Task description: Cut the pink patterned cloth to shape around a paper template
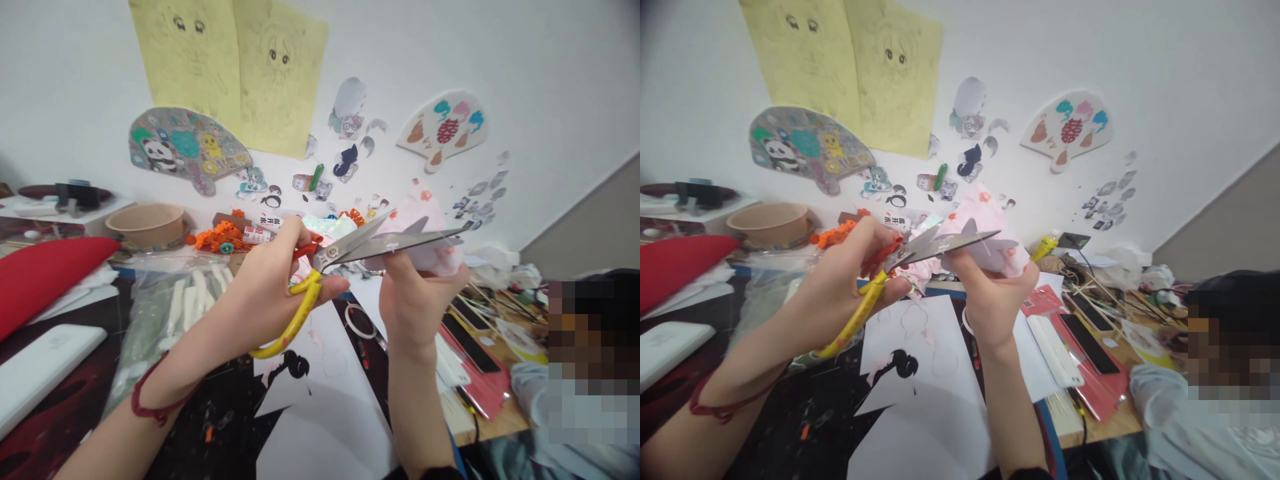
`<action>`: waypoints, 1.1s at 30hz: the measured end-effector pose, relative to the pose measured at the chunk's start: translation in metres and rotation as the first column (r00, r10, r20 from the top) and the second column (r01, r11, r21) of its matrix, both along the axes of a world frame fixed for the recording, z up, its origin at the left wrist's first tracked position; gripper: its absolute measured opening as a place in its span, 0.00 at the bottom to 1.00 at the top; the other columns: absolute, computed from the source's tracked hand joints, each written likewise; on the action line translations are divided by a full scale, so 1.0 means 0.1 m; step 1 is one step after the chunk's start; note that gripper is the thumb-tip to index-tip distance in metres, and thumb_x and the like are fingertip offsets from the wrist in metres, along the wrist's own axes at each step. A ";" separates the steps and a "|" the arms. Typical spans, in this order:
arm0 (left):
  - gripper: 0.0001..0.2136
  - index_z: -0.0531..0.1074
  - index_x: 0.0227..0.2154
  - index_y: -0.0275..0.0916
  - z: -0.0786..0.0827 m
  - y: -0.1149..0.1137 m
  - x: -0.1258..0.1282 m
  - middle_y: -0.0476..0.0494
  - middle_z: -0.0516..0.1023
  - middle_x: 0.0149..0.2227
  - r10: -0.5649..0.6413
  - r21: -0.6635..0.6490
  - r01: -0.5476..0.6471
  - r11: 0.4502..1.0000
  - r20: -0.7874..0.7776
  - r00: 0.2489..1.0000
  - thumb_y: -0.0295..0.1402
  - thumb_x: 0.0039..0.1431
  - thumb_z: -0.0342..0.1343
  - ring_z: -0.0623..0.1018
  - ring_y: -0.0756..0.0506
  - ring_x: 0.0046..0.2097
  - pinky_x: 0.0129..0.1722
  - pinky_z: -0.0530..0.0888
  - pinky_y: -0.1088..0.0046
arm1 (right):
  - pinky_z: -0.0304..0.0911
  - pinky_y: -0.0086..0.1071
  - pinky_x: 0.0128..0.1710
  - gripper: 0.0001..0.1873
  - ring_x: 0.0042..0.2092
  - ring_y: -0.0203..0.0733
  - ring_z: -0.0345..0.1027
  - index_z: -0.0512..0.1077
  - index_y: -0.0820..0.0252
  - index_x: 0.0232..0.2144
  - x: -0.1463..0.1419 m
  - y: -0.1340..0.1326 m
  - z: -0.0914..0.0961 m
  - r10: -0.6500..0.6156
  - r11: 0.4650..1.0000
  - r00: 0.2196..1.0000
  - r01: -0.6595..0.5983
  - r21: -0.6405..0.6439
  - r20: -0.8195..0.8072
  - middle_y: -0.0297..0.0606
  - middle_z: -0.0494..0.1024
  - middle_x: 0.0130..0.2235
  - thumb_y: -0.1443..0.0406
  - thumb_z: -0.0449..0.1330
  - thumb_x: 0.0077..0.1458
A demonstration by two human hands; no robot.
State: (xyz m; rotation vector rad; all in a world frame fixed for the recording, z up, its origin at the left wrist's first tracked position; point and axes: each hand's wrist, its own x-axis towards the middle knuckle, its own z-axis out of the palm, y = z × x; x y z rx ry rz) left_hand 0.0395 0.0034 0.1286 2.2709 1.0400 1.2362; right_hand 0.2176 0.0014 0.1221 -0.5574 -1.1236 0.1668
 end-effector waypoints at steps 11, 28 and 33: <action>0.17 0.58 0.37 0.42 0.00 -0.05 0.05 0.51 0.68 0.31 -0.028 -0.038 0.030 0.999 0.044 0.999 0.46 0.60 0.58 0.67 0.48 0.31 0.32 0.64 0.67 | 0.82 0.37 0.41 0.09 0.36 0.40 0.83 0.79 0.54 0.32 -0.02 0.00 -0.03 0.049 0.998 0.998 -0.047 0.039 -0.049 0.29 0.84 0.30 0.65 0.74 0.48; 0.16 0.58 0.37 0.42 0.01 -0.08 0.06 0.53 0.65 0.29 0.006 -0.002 -0.006 1.000 0.039 0.999 0.45 0.59 0.58 0.65 0.49 0.29 0.30 0.62 0.68 | 0.80 0.35 0.35 0.10 0.30 0.40 0.80 0.79 0.57 0.30 -0.08 -0.01 0.00 -0.049 0.991 0.990 0.064 0.117 -0.133 0.30 0.83 0.29 0.68 0.75 0.44; 0.15 0.58 0.36 0.42 0.01 -0.09 0.07 0.52 0.66 0.29 -0.028 0.022 0.027 0.999 0.074 0.997 0.42 0.60 0.59 0.65 0.50 0.29 0.29 0.62 0.70 | 0.81 0.38 0.39 0.09 0.35 0.43 0.82 0.81 0.57 0.31 -0.10 -0.05 0.03 -0.036 0.990 0.993 0.052 0.135 -0.117 0.31 0.83 0.30 0.69 0.74 0.45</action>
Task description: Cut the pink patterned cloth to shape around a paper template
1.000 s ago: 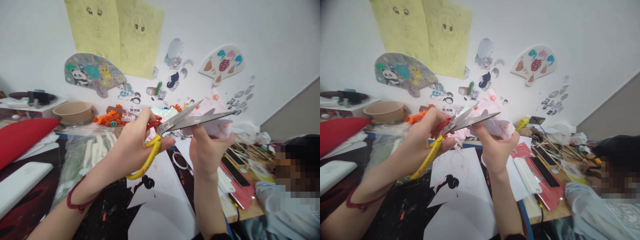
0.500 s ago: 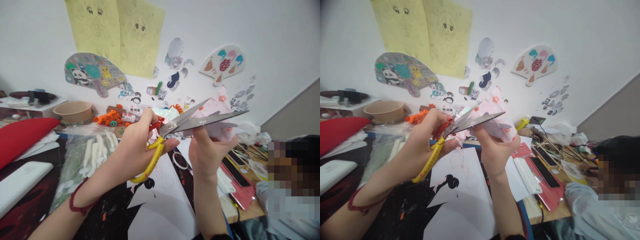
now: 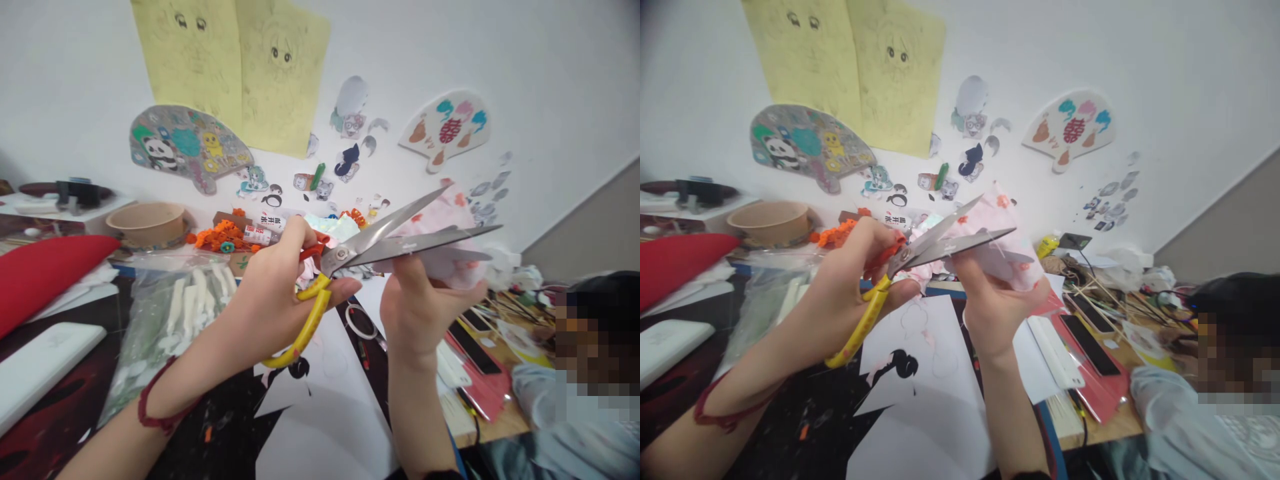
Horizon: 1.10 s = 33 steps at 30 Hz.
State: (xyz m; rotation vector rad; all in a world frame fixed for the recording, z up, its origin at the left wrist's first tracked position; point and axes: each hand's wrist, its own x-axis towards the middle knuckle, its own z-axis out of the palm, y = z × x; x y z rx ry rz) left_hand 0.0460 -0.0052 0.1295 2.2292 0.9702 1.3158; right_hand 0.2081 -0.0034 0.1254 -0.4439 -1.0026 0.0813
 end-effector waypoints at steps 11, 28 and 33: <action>0.16 0.57 0.35 0.42 0.01 -0.01 0.01 0.54 0.66 0.29 -0.047 -0.027 0.048 0.998 0.029 0.998 0.43 0.61 0.59 0.65 0.50 0.29 0.30 0.62 0.69 | 0.81 0.37 0.38 0.09 0.33 0.41 0.82 0.81 0.55 0.32 -0.01 -0.01 0.00 -0.004 1.000 1.000 0.004 0.003 0.000 0.30 0.84 0.30 0.69 0.74 0.46; 0.16 0.56 0.35 0.43 0.00 -0.02 0.00 0.54 0.62 0.29 -0.033 -0.026 0.033 0.999 -0.004 0.999 0.45 0.62 0.57 0.62 0.50 0.27 0.28 0.60 0.69 | 0.80 0.32 0.35 0.10 0.31 0.38 0.81 0.79 0.58 0.30 -0.02 -0.01 0.01 -0.020 1.000 0.999 0.020 -0.002 -0.031 0.29 0.82 0.28 0.70 0.75 0.43; 0.15 0.56 0.35 0.43 0.00 -0.02 0.01 0.55 0.63 0.28 -0.024 -0.012 0.024 1.000 -0.013 1.000 0.43 0.63 0.57 0.63 0.50 0.27 0.28 0.61 0.70 | 0.78 0.29 0.30 0.11 0.26 0.35 0.78 0.80 0.59 0.29 -0.02 0.00 0.01 -0.007 0.999 0.998 0.009 0.038 -0.060 0.28 0.82 0.26 0.72 0.74 0.42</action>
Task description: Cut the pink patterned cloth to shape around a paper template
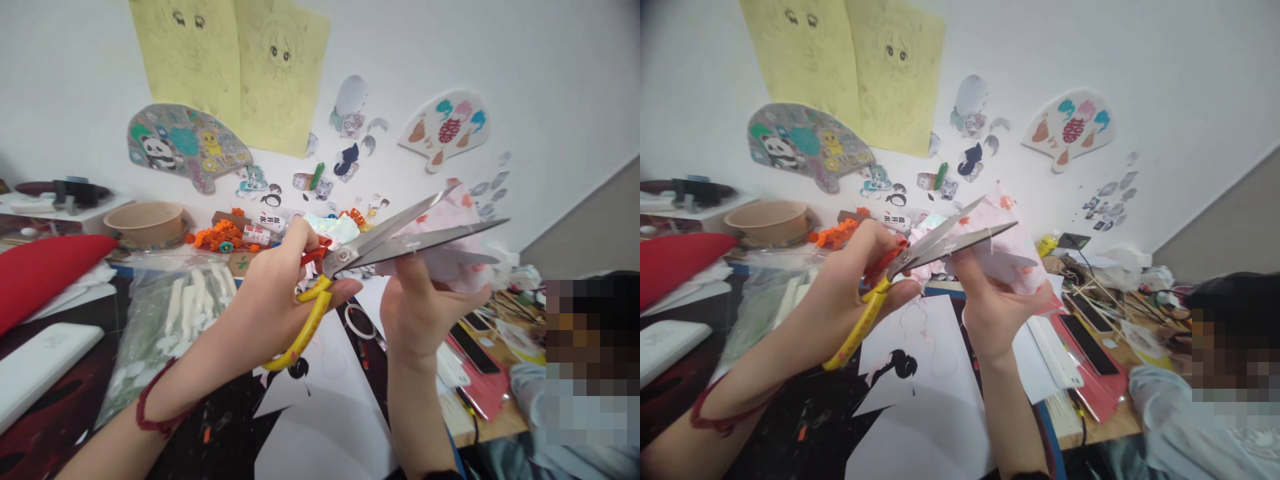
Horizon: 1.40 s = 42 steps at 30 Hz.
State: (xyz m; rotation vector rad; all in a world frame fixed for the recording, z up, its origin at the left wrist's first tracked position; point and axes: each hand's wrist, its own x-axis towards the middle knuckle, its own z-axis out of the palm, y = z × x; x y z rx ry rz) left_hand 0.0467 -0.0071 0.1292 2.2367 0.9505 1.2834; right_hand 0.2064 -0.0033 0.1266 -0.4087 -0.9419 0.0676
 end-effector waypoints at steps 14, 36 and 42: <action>0.16 0.57 0.34 0.42 0.01 -0.02 0.00 0.57 0.60 0.26 0.022 0.059 -0.023 0.998 0.004 1.000 0.42 0.62 0.60 0.60 0.52 0.26 0.25 0.59 0.73 | 0.79 0.33 0.31 0.14 0.27 0.38 0.78 0.77 0.58 0.30 0.02 -0.01 -0.03 -0.038 0.998 0.999 0.037 -0.046 -0.019 0.30 0.82 0.28 0.69 0.76 0.40; 0.15 0.60 0.36 0.40 0.03 -0.04 -0.02 0.55 0.69 0.29 0.061 0.148 -0.058 0.987 -0.018 0.998 0.40 0.62 0.61 0.69 0.53 0.28 0.28 0.65 0.76 | 0.80 0.36 0.37 0.13 0.33 0.40 0.81 0.82 0.55 0.33 0.09 -0.06 0.02 0.001 1.000 0.996 -0.001 -0.009 0.087 0.31 0.84 0.32 0.73 0.73 0.44; 0.16 0.61 0.36 0.41 0.04 -0.04 -0.04 0.53 0.71 0.31 0.071 0.142 -0.065 0.988 -0.038 0.997 0.42 0.61 0.62 0.71 0.51 0.29 0.29 0.67 0.75 | 0.81 0.39 0.38 0.13 0.34 0.43 0.83 0.82 0.55 0.34 0.13 -0.10 0.02 -0.005 1.000 0.990 0.008 -0.024 0.142 0.32 0.85 0.31 0.74 0.71 0.45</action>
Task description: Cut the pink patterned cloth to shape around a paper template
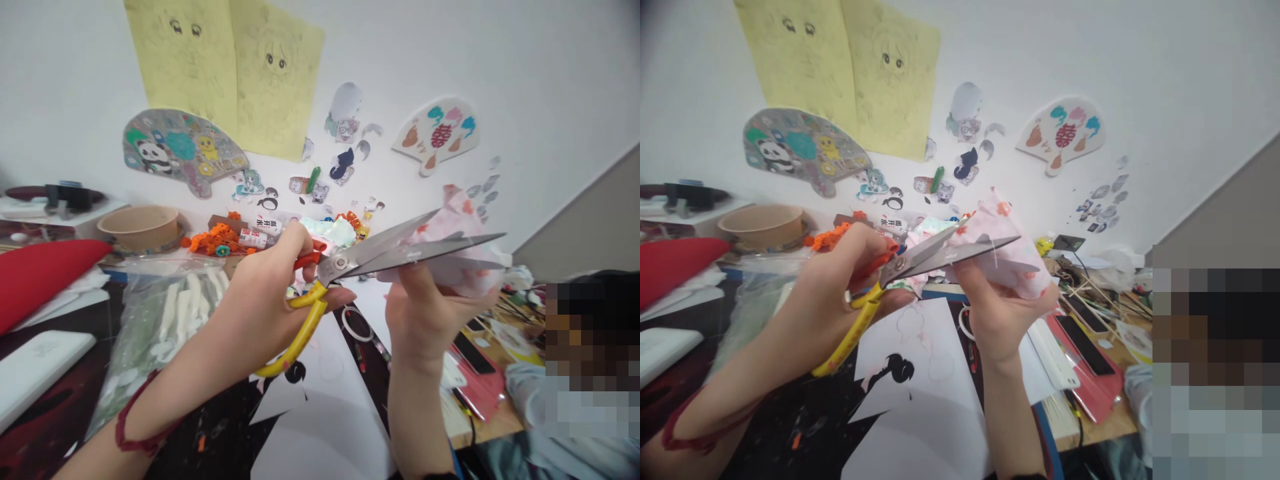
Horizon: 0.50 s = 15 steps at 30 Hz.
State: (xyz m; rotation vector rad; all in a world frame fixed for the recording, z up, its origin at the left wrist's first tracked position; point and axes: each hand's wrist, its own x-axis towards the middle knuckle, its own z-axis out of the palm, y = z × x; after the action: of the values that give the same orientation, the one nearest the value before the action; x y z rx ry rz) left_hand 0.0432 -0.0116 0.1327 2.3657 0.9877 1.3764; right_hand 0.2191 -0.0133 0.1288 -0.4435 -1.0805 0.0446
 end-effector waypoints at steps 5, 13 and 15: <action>0.17 0.60 0.36 0.41 0.01 -0.02 -0.02 0.55 0.67 0.28 0.019 0.035 -0.018 0.999 -0.034 0.999 0.43 0.60 0.63 0.67 0.52 0.27 0.27 0.64 0.76 | 0.81 0.37 0.37 0.13 0.32 0.43 0.82 0.82 0.54 0.33 0.04 0.00 0.01 0.026 1.000 1.000 -0.026 0.011 0.013 0.31 0.84 0.29 0.74 0.72 0.44; 0.17 0.60 0.36 0.42 0.03 -0.02 -0.02 0.53 0.70 0.30 0.000 -0.003 0.000 1.000 -0.020 1.000 0.43 0.60 0.64 0.71 0.50 0.30 0.31 0.69 0.73 | 0.81 0.39 0.41 0.13 0.34 0.44 0.83 0.82 0.53 0.34 0.09 -0.03 0.01 0.038 0.999 0.997 -0.038 0.003 0.061 0.30 0.84 0.31 0.72 0.73 0.45; 0.18 0.60 0.36 0.42 0.03 -0.02 -0.03 0.53 0.71 0.30 -0.008 -0.010 0.007 1.000 -0.016 1.000 0.45 0.60 0.64 0.71 0.49 0.30 0.31 0.69 0.72 | 0.81 0.40 0.40 0.13 0.35 0.44 0.83 0.82 0.53 0.34 0.10 -0.03 0.01 0.022 1.000 0.998 -0.022 -0.002 0.062 0.30 0.84 0.30 0.71 0.74 0.45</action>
State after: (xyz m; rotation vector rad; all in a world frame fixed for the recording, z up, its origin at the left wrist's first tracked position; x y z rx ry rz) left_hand 0.0405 -0.0134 0.1359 2.3744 0.9869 1.3483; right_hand 0.2289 -0.0159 0.1297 -0.4360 -1.1468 0.0511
